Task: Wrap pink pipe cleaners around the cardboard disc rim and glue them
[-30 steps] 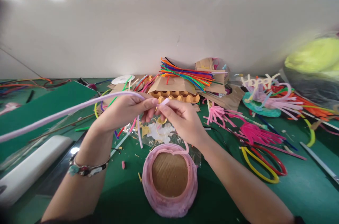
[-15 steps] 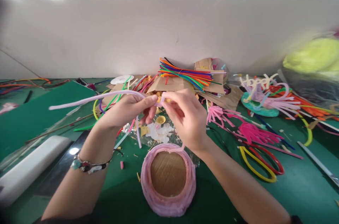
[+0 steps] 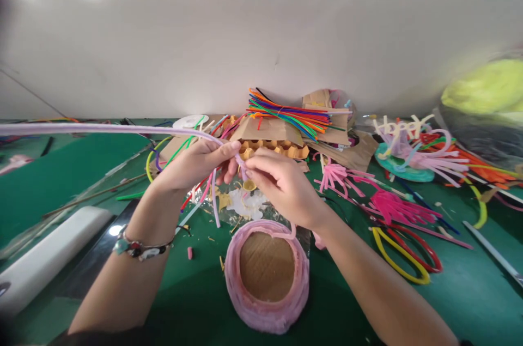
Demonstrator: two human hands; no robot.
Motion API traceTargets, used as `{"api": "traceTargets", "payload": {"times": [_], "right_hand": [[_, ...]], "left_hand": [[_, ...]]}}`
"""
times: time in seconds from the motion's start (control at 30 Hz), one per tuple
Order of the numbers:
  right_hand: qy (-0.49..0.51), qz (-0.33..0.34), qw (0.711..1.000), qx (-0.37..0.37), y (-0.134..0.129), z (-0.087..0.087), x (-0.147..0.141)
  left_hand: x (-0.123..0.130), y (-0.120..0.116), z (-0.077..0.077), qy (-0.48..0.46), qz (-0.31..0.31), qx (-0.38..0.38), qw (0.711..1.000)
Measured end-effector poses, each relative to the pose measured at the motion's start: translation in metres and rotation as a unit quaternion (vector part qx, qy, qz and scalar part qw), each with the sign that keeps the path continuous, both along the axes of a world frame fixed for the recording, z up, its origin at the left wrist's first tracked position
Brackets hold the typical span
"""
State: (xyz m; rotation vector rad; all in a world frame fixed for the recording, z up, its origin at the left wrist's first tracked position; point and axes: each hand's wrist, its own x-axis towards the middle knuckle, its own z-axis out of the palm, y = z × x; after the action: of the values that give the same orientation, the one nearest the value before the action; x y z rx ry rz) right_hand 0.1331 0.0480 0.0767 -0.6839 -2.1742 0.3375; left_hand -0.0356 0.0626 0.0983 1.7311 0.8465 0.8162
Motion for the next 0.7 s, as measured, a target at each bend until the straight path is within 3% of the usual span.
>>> {"api": "traceTargets", "payload": {"times": [0.13,0.33,0.43,0.5,0.57,0.63,0.7], "right_hand": [[0.029,-0.014,0.999,-0.036,0.000,-0.002,0.000],[0.034,-0.052,0.997,0.042,0.000,-0.004,-0.002],[0.063,-0.053,0.996,0.044,-0.002,-0.003,-0.002],[0.094,-0.060,0.994,-0.005,-0.003,-0.004,-0.003],[0.147,-0.048,0.982,-0.112,-0.002,-0.006,-0.004],[0.206,-0.007,0.949,-0.238,0.000,-0.009,-0.005],[0.238,0.026,0.921,-0.306,0.001,-0.011,-0.007]], "left_hand": [[0.002,0.000,-0.002,-0.004,0.008,-0.010,1.000],[0.005,0.001,-0.004,0.000,-0.002,-0.011,1.000],[0.006,0.001,-0.006,-0.012,-0.024,-0.008,1.000],[0.006,0.001,-0.007,-0.019,-0.032,0.000,0.999],[0.007,0.000,-0.007,-0.019,-0.041,0.011,0.999],[0.008,-0.001,-0.007,-0.011,-0.061,0.022,0.998],[0.008,-0.002,-0.006,-0.012,-0.078,0.027,0.996]]}}
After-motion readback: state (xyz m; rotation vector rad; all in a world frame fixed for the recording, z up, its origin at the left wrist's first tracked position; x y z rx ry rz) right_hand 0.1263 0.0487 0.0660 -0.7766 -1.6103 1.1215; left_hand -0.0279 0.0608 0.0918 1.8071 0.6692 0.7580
